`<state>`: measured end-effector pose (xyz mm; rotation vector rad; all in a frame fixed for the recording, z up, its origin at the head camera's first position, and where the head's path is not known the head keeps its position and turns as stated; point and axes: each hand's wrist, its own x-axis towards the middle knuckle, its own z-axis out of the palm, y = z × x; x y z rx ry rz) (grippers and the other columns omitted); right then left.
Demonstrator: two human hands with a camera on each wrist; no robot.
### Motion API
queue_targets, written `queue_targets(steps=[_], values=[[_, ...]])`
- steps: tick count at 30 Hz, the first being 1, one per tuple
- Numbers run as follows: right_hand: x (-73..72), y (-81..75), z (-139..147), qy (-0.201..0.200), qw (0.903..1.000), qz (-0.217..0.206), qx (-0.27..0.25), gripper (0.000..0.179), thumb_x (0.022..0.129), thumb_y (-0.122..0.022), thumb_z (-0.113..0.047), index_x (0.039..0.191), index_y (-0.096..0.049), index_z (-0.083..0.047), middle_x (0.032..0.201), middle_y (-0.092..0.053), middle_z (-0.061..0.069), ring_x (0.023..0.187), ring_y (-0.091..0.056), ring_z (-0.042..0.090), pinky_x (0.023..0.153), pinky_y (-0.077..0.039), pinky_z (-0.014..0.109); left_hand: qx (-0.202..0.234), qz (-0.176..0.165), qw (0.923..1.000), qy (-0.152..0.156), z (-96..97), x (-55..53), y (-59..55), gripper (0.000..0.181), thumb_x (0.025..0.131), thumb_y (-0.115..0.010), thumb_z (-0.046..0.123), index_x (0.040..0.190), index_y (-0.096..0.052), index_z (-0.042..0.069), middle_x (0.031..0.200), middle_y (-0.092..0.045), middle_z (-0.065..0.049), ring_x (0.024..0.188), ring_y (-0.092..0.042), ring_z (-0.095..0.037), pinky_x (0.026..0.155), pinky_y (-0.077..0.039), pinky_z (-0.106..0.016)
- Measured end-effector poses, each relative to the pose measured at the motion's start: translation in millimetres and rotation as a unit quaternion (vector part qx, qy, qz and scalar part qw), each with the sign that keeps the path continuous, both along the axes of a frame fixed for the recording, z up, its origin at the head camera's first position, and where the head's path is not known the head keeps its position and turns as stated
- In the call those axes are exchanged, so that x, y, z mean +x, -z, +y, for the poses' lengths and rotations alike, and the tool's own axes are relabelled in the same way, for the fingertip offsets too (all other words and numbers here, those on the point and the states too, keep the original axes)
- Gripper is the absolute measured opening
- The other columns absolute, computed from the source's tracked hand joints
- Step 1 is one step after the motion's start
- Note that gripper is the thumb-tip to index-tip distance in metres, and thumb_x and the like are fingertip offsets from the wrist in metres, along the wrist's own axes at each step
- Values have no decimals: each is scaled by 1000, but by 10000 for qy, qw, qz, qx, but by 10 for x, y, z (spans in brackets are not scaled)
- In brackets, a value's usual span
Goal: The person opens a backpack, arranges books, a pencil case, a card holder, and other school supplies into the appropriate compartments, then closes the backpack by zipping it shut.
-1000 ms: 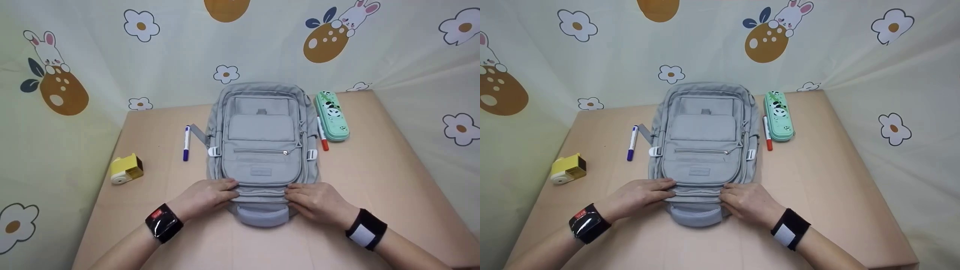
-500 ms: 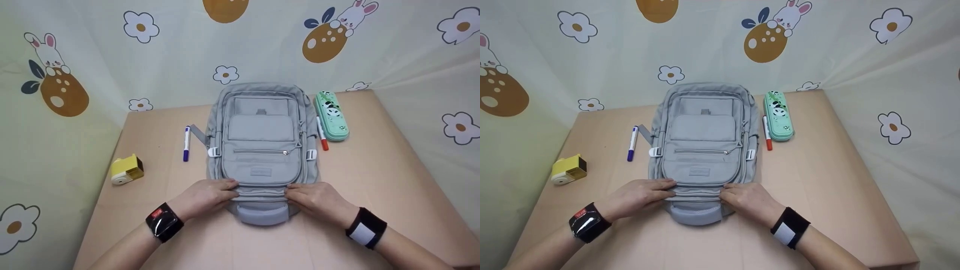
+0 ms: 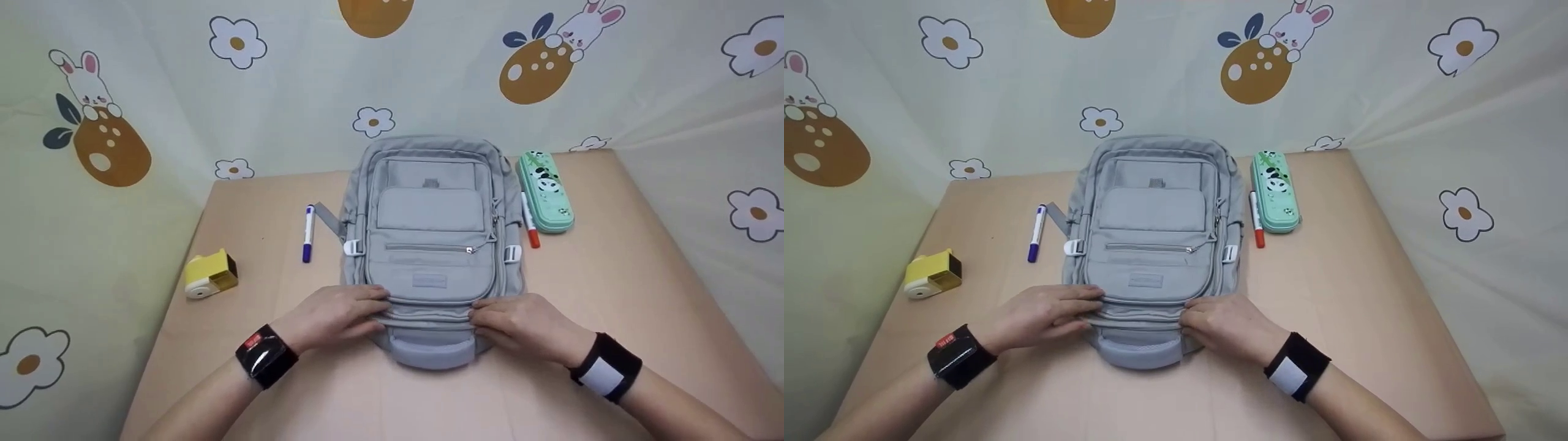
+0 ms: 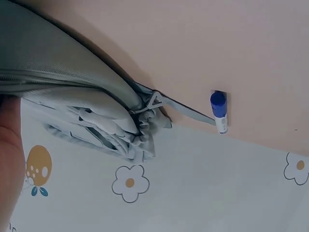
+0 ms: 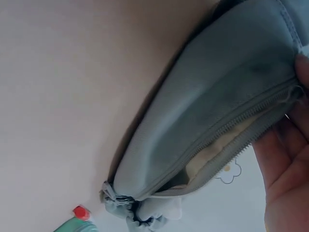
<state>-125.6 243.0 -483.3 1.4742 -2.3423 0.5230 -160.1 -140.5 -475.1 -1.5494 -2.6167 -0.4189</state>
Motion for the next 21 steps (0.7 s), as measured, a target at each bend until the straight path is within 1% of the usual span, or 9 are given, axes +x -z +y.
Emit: queue_targets(steps=[2, 3, 5, 7, 9, 11, 13, 17, 21], values=[[-21, -72, -12, -58, 9998, -132, 102, 17, 89, -78, -16, 106, -76, -15, 106, -76, -3, 101, -72, 15, 81, -59, 33, 250, -147, 9987, -429, -43, -64, -32, 38, 102, -63, 32, 132, -68, 10, 139, -63, -8, 129, -59, -22, 106, -48, -40], [-37, -118, -24, -89, 9997, -195, 152, 16, 90, -78, -16, 106, -76, -16, 106, -76, -3, 101, -72, 14, 81, -59, 33, 401, -197, 9964, -717, -66, -104, -47, 37, 103, -63, 30, 133, -68, 9, 138, -64, -8, 129, -59, -22, 106, -48, -40], [-81, -229, -60, -124, 9992, -301, 214, 14, 90, -77, -16, 104, -77, -16, 104, -76, -4, 98, -72, 12, 80, -59, 33, 726, -345, 9874, -1361, -115, -192, -75, 34, 103, -62, 23, 134, -67, 9, 137, -65, -8, 128, -60, -23, 106, -47, -41], [-148, -356, -121, -110, 9990, -364, 240, 13, 91, -76, -16, 105, -77, -15, 102, -76, -3, 95, -72, 11, 78, -59, 32, 967, -581, 9731, -2008, -160, -290, -91, 34, 103, -62, 16, 135, -66, 8, 136, -65, -10, 127, -60, -26, 107, -46, -43], [-237, -485, -210, -63, 9989, -383, 258, 12, 93, -75, -16, 105, -77, -14, 101, -76, -3, 92, -72, 11, 76, -60, 33, 1102, -865, 9561, -2575, -199, -391, -97, 34, 103, -61, 13, 136, -65, 7, 135, -65, -12, 126, -61, -28, 107, -47, -45], [-339, -602, -316, 51, 9983, -460, 358, 13, 95, -73, -18, 106, -77, -14, 100, -76, -2, 91, -72, 12, 76, -60, 34, 1131, -1177, 9401, -2994, -226, -489, -95, 36, 102, -61, 11, 138, -63, 5, 136, -64, -14, 126, -60, -32, 107, -46, -47], [-454, -684, -436, 168, 9971, -536, 512, 14, 96, -72, -19, 107, -77, -13, 101, -76, -1, 93, -72, 14, 79, -59, 35, 1117, -1390, 9292, -3236, -239, -580, -84, 38, 101, -60, 11, 139, -61, 3, 137, -63, -17, 127, -59, -34, 107, -45, -49], [-692, -756, -701, 403, 9925, -684, 933, 19, 96, -71, -21, 112, -75, -11, 107, -75, 3, 100, -71, 21, 89, -56, 41, 1022, -1721, 9166, -3460, -258, -722, -44, 45, 100, -60, 13, 143, -56, 0, 142, -58, -21, 133, -53, -38, 111, -40, -51], [-927, -761, -1012, 572, 9855, -837, 1358, 23, 96, -71, -22, 114, -74, -9, 110, -74, 7, 102, -69, 25, 96, -53, 44, 991, -2079, 9029, -3630, -282, -804, 14, 49, 101, -59, 20, 145, -53, -1, 144, -56, -23, 134, -51, -41, 113, -38, -52]])
